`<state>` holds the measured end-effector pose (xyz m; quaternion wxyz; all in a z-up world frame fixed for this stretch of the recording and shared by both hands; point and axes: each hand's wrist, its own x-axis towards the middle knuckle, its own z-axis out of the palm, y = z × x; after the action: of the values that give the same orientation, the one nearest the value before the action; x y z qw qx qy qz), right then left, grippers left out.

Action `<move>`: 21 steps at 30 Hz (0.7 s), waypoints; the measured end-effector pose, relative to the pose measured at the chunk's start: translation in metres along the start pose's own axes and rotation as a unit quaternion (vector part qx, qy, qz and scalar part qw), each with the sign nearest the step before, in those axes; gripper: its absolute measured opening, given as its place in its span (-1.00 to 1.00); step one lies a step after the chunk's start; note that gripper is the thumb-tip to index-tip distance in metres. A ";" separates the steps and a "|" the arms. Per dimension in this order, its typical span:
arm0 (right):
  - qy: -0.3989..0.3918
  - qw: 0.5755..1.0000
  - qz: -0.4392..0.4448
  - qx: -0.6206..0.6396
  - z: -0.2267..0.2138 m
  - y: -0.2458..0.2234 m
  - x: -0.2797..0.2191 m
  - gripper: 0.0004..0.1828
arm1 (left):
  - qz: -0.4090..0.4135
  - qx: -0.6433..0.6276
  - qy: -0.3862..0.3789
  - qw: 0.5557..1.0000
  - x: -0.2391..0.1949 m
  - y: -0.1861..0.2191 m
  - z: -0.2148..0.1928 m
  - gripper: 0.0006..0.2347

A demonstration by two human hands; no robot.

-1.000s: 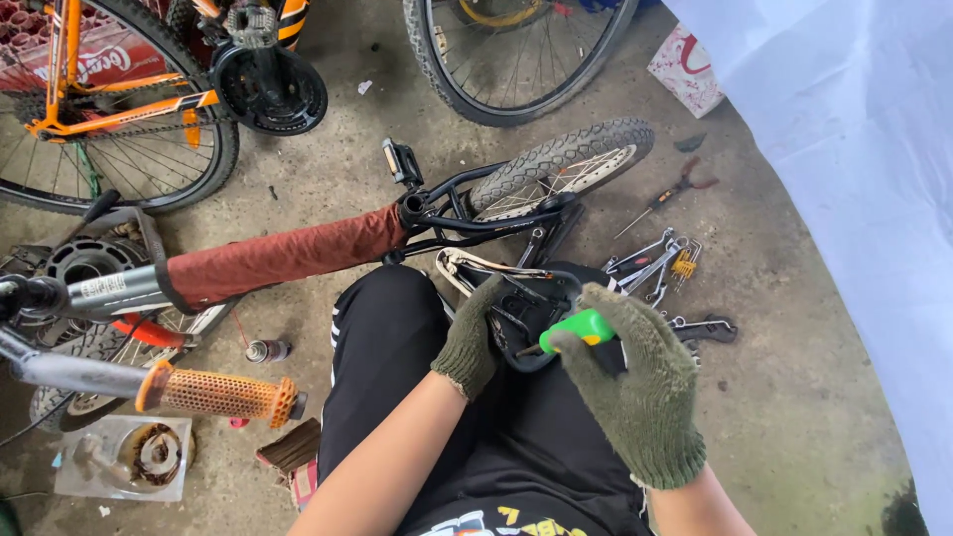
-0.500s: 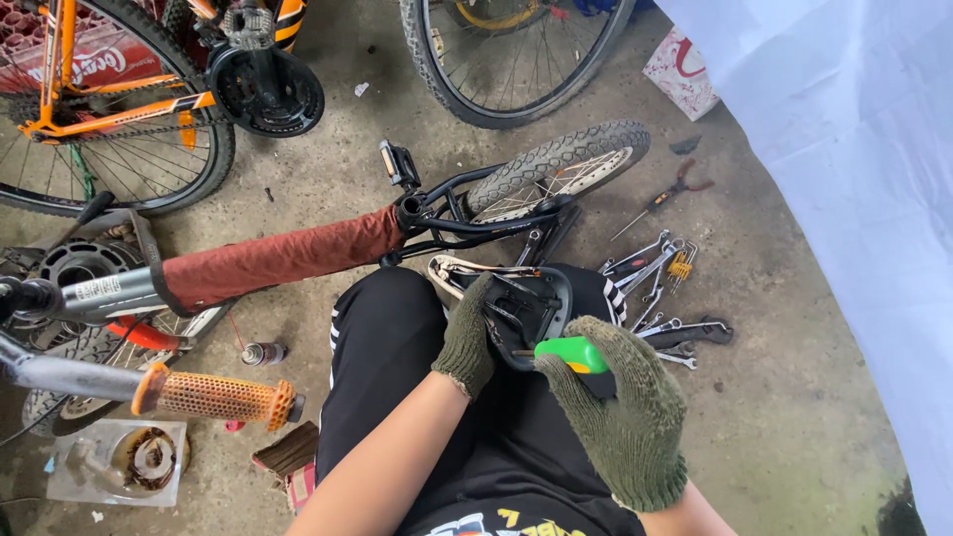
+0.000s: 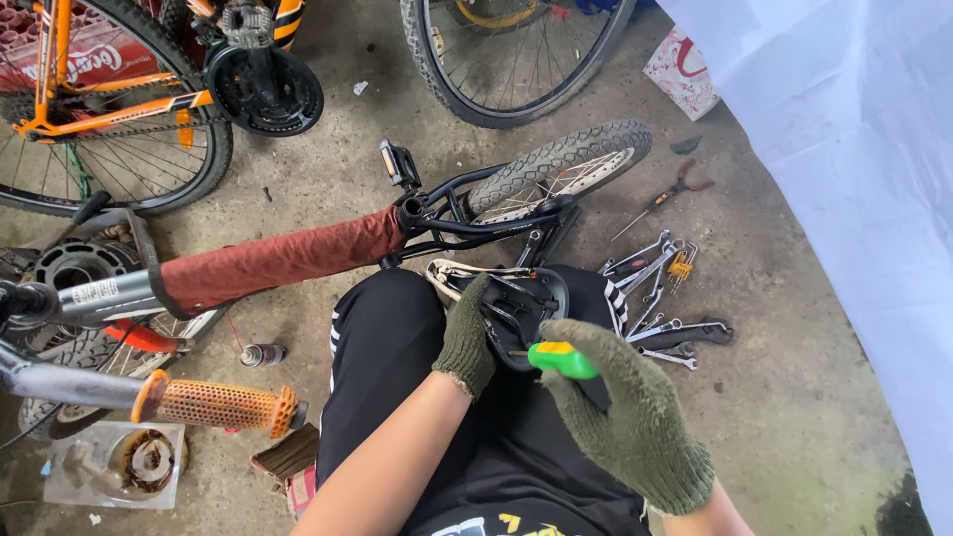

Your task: The person is sitting on the floor and using a green-handled screwdriver to work on the seat post of a bicycle. They are seen tightening or loosening a bolt on the seat clamp mechanism.

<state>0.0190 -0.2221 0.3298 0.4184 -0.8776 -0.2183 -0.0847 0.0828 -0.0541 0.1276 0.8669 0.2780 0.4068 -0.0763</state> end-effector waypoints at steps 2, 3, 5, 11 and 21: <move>0.001 1.000 0.007 -0.013 0.001 0.002 0.002 -0.52 | 0.004 0.002 0.005 1.000 0.000 0.001 0.002 -0.62; 0.034 0.998 -0.019 -0.043 0.003 0.003 0.002 -0.47 | 0.011 0.022 0.005 1.000 -0.002 0.002 0.003 -0.59; 0.066 0.994 -0.046 -0.072 0.004 -0.001 0.003 -0.42 | 0.018 0.041 0.005 0.999 -0.002 0.002 0.005 -0.56; -0.017 0.995 -0.076 -0.066 -0.006 -0.012 0.012 -0.46 | 0.016 0.024 -0.022 0.999 -0.004 0.004 0.000 -0.56; 0.054 0.990 -0.050 -0.117 0.000 -0.025 0.013 -0.55 | 0.034 0.054 -0.016 0.998 -0.018 0.008 0.009 -0.59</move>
<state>0.0192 -0.2041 0.3515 0.3189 -0.9029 -0.2273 -0.1773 0.0805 -0.0537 0.1492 0.8589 0.3370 0.3787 -0.0731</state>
